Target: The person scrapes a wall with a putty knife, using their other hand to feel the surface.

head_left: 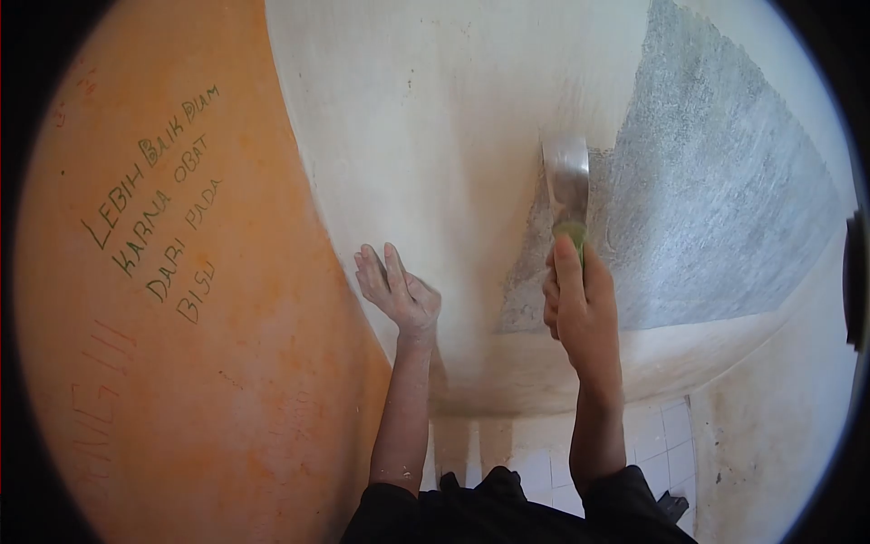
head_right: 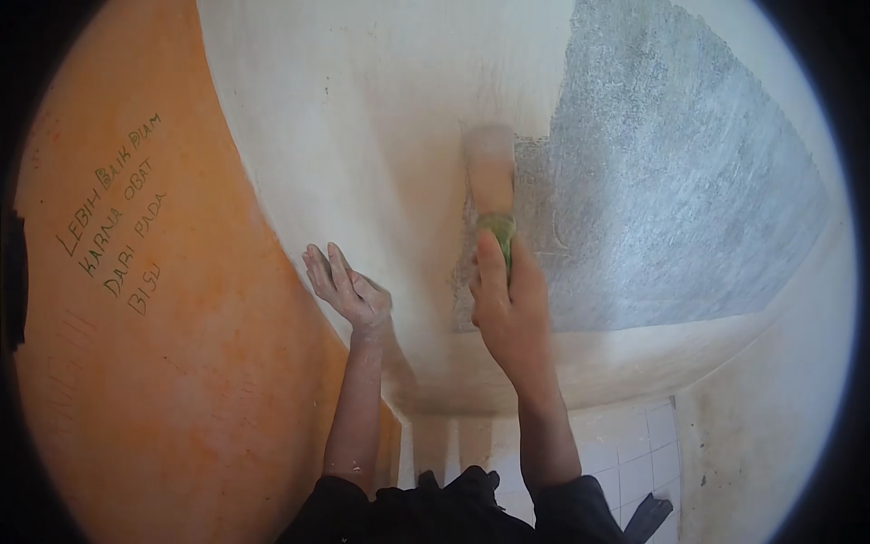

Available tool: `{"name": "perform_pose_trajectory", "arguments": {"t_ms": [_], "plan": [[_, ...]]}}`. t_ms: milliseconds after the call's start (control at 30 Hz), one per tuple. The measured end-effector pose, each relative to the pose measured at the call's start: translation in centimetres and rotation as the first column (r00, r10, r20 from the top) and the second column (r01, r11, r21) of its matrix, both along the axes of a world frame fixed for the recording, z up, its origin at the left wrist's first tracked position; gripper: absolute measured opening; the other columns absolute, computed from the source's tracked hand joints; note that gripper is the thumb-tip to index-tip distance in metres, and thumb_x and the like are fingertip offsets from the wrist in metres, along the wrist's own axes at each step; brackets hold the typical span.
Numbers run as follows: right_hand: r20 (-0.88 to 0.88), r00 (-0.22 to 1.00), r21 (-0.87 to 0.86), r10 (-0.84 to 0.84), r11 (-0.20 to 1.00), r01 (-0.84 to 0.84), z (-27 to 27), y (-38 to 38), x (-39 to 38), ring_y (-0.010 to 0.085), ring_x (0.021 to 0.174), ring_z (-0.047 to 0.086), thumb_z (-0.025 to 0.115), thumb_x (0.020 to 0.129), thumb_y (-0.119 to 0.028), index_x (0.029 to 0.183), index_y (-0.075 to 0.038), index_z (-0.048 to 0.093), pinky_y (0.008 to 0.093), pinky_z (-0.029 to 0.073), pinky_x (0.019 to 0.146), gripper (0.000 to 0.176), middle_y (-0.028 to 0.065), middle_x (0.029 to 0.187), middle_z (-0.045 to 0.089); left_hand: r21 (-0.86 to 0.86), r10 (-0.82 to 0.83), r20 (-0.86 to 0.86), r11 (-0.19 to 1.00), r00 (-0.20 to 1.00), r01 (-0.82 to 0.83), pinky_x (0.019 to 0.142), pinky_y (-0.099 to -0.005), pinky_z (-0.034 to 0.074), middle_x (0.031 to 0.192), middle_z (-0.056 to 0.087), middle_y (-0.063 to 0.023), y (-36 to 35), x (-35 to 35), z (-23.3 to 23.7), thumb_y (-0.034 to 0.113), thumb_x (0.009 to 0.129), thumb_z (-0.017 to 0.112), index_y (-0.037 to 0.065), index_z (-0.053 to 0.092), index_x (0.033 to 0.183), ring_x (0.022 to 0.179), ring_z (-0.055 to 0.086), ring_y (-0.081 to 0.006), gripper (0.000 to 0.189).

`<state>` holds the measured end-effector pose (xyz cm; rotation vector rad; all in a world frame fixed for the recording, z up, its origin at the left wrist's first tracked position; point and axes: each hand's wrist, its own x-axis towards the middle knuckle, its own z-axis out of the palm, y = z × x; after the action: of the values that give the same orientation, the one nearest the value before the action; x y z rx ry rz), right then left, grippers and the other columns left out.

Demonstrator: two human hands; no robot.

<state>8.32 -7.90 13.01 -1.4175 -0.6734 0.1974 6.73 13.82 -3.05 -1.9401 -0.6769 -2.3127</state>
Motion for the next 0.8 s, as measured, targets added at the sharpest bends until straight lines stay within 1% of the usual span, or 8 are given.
{"name": "perform_pose_trajectory", "arguments": {"t_ms": [67,233,300,367,467,633,700,800], "plan": [[-0.093,0.996,-0.061,-0.002,0.998,-0.004,-1.5,-0.9,0.1,0.0003,0.048,0.034,0.046,0.103,-0.029,0.088,-0.006,0.051,0.0197,0.029,0.041,0.028,-0.0066,0.061,0.039,0.0,0.013,-0.011,1.0,1.0,-0.013,0.112,-0.0509,0.023,0.147,0.038,-0.0255,-0.2,-0.3,0.0,0.017,0.101,0.031,-0.003,0.051,0.134,0.139,0.032,-0.0408,0.044],[-0.063,0.998,-0.001,0.019,1.0,-0.019,0.2,-0.3,-0.2,-0.0003,0.048,0.033,0.045,0.104,-0.03,0.089,-0.006,0.05,0.0194,0.027,0.04,0.028,-0.0071,0.061,0.038,0.003,0.027,-0.02,1.0,0.999,-0.027,0.111,-0.0511,0.025,0.146,0.04,-0.0256,-0.3,-0.2,0.2,0.017,0.101,0.03,-0.003,0.052,0.134,0.138,0.033,-0.0414,0.044],[-0.054,0.998,0.009,0.043,0.999,-0.043,-0.2,-0.7,-0.2,-0.0003,0.047,0.032,0.045,0.104,-0.03,0.089,-0.006,0.05,0.0194,0.027,0.04,0.028,-0.0072,0.061,0.038,0.012,0.018,-0.042,1.0,0.999,-0.018,0.113,-0.0505,0.023,0.148,0.036,-0.0251,-0.1,-0.4,0.2,0.017,0.102,0.032,-0.007,0.047,0.136,0.141,0.028,-0.0393,0.045],[-0.12,0.992,-0.036,0.043,0.998,-0.048,-1.0,-0.8,0.2,0.0,0.047,0.032,0.045,0.104,-0.03,0.091,-0.006,0.05,0.0195,0.026,0.04,0.028,-0.0076,0.061,0.037,0.014,0.027,-0.039,1.0,0.999,-0.026,0.113,-0.0505,0.023,0.148,0.036,-0.0251,-0.1,-0.4,0.3,0.017,0.102,0.032,-0.007,0.047,0.136,0.14,0.028,-0.0393,0.045],[-0.109,0.993,-0.022,0.042,0.999,-0.044,0.9,-0.5,-0.7,0.0006,0.046,0.032,0.046,0.103,-0.03,0.09,-0.006,0.05,0.02,0.027,0.04,0.028,-0.0076,0.06,0.037,0.017,0.023,-0.05,1.0,0.999,-0.022,0.113,-0.0506,0.023,0.148,0.036,-0.025,0.0,-0.4,0.3,0.017,0.102,0.032,-0.007,0.047,0.136,0.14,0.029,-0.0395,0.044],[-0.079,0.996,-0.052,0.03,0.998,-0.034,-0.7,-0.9,0.1,0.001,0.046,0.033,0.046,0.103,-0.032,0.091,-0.007,0.05,0.0206,0.028,0.04,0.028,-0.0071,0.059,0.037,0.015,0.019,-0.037,1.0,0.999,-0.018,0.113,-0.051,0.023,0.148,0.035,-0.0249,-0.2,-0.2,0.4,0.017,0.102,0.033,-0.008,0.047,0.135,0.14,0.029,-0.0397,0.044],[-0.098,0.995,-0.042,0.026,0.999,-0.03,-0.7,-0.8,-0.1,0.0012,0.046,0.033,0.046,0.103,-0.032,0.091,-0.007,0.051,0.0208,0.028,0.04,0.028,-0.007,0.059,0.038,0.014,0.004,-0.008,1.0,1.0,-0.004,0.111,-0.0519,0.024,0.147,0.038,-0.025,-0.2,-0.3,0.2,0.013,0.098,0.034,-0.002,0.051,0.135,0.138,0.032,-0.0412,0.043],[-0.028,0.999,-0.011,0.018,1.0,-0.018,-0.8,-0.9,-0.2,0.0014,0.045,0.032,0.046,0.103,-0.032,0.09,-0.007,0.051,0.0209,0.028,0.039,0.029,-0.007,0.058,0.038,0.004,0.021,-0.025,1.0,0.999,-0.021,0.111,-0.0518,0.023,0.147,0.038,-0.0244,0.0,-0.3,-0.2,0.011,0.097,0.035,-0.002,0.05,0.136,0.139,0.032,-0.0407,0.043]]}}
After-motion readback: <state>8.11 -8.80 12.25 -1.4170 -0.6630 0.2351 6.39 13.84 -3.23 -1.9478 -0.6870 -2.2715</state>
